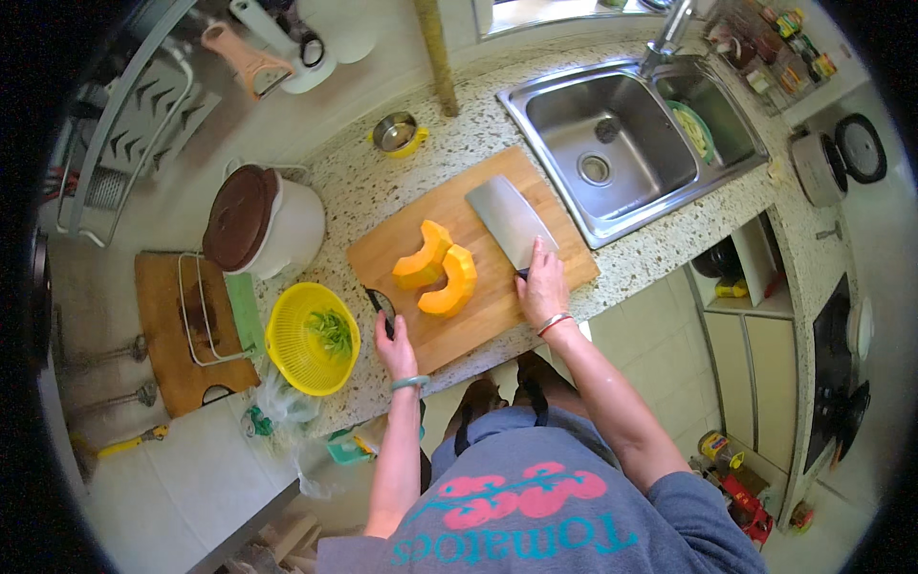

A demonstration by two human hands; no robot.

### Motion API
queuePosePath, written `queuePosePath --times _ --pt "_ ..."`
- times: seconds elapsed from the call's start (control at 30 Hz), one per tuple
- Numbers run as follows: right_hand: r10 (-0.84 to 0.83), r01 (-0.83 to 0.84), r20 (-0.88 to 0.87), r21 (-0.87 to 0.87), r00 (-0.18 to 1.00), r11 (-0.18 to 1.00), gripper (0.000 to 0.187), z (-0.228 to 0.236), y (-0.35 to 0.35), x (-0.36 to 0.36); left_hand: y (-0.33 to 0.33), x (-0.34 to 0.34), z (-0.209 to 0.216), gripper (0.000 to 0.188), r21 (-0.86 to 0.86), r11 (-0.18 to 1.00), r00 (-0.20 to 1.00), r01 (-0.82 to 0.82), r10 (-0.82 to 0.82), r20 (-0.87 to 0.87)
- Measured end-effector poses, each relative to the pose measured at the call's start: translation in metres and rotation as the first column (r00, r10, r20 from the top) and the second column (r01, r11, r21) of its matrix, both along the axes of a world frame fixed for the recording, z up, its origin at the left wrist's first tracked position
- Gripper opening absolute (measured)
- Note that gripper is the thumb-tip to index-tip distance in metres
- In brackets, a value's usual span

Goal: The person uses a cleaver to slice a piece of orange pumpkin into cubes on a wooden cutting board. After finishing the chopping, the person wipes the stovetop surface with a cloth.

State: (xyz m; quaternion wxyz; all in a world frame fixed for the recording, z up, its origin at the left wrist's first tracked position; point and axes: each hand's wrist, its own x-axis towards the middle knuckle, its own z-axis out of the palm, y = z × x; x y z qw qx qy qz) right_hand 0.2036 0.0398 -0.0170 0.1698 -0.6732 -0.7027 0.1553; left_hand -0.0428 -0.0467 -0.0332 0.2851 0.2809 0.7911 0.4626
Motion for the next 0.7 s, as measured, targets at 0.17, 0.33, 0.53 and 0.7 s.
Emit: queuePosePath --times 0.17,0.33,0.53,0.7 --pt "-0.019 0.020 0.022 -0.036 1.000 0.999 0.077 0.003 0.003 -0.006 -0.004 -0.003 -0.003 0.052 -0.016 0.999 0.999 0.043 -0.043 -0.005" --pt "-0.045 0.057 0.121 -0.094 0.992 0.994 0.077 0.013 0.008 -0.008 -0.001 0.000 -0.008 0.050 0.124 0.992 0.995 0.039 -0.049 0.082" --pt "-0.034 0.043 0.123 -0.069 0.992 0.997 0.077 0.009 0.010 -0.009 -0.004 -0.003 -0.005 0.050 0.153 0.987 0.975 0.056 -0.087 0.202" --pt "-0.037 0.041 0.078 -0.047 0.996 0.998 0.079 0.002 0.008 -0.004 -0.019 -0.010 0.008 0.067 0.211 0.934 0.770 -0.288 0.095 0.631"
